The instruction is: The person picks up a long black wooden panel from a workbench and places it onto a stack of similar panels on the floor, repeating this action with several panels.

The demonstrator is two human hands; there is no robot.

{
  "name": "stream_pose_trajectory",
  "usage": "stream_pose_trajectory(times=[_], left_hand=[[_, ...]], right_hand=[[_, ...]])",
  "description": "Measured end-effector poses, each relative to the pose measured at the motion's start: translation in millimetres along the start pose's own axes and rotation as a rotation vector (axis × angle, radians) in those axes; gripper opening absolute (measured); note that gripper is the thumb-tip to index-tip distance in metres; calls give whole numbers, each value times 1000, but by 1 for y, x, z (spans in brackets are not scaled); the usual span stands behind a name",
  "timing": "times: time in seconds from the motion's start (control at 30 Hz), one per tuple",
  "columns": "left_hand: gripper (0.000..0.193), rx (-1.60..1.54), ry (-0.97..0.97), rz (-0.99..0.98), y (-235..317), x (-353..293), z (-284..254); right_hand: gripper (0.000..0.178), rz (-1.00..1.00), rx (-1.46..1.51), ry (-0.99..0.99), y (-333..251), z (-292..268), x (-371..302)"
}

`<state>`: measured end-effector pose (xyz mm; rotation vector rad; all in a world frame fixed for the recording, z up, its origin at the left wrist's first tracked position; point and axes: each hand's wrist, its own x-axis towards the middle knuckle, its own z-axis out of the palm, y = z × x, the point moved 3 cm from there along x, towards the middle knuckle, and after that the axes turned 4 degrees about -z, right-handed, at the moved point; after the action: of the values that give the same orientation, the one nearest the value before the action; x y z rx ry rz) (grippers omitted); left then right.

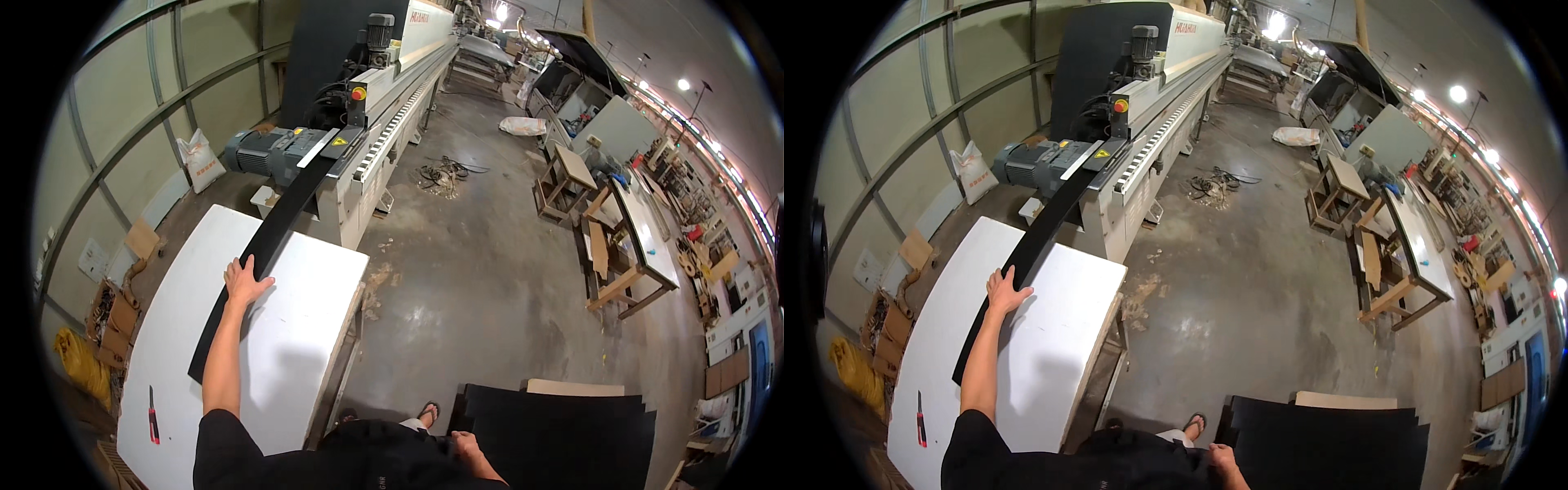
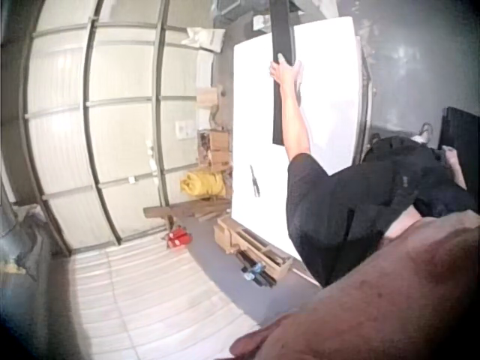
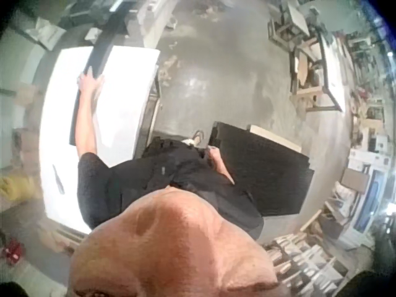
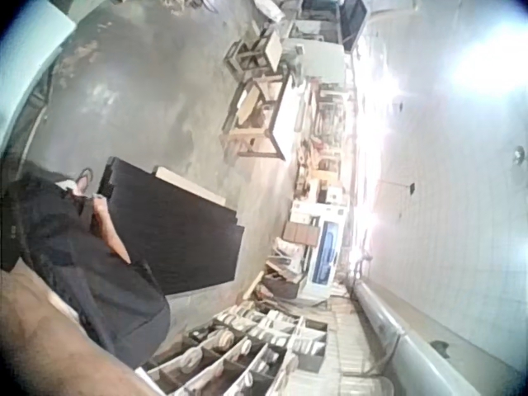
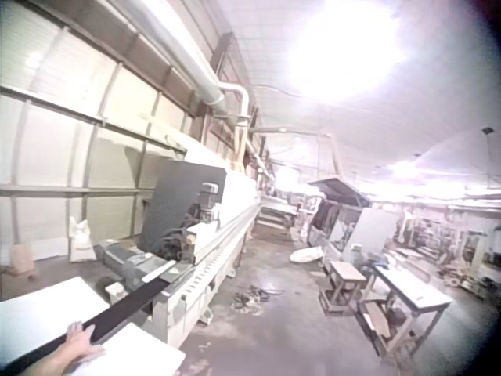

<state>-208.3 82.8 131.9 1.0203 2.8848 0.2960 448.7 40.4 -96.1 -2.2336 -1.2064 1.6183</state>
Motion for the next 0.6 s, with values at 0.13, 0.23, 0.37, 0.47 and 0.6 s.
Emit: stream_pose_trajectory(times=[0.13, 0.23, 0.37, 0.47, 0.6], left_hand=[[98, -77, -89, -2, -2, 26, 7], [99, -89, -52, 34, -8, 30, 12], [97, -124, -69, -38, -11, 11, 6], [96, -109, -43, -27, -29, -6, 10], [97, -128, -39, -15, -51, -34, 6]], right_hand=[[33, 76, 173, -7, 18, 6, -11], [33, 110, 157, 38, 14, 5, -15], [31, 59, 75, 12, -3, 2, -16], [20, -4, 195, -40, -13, 3, -8], [22, -54, 187, -86, -20, 17, 6]])
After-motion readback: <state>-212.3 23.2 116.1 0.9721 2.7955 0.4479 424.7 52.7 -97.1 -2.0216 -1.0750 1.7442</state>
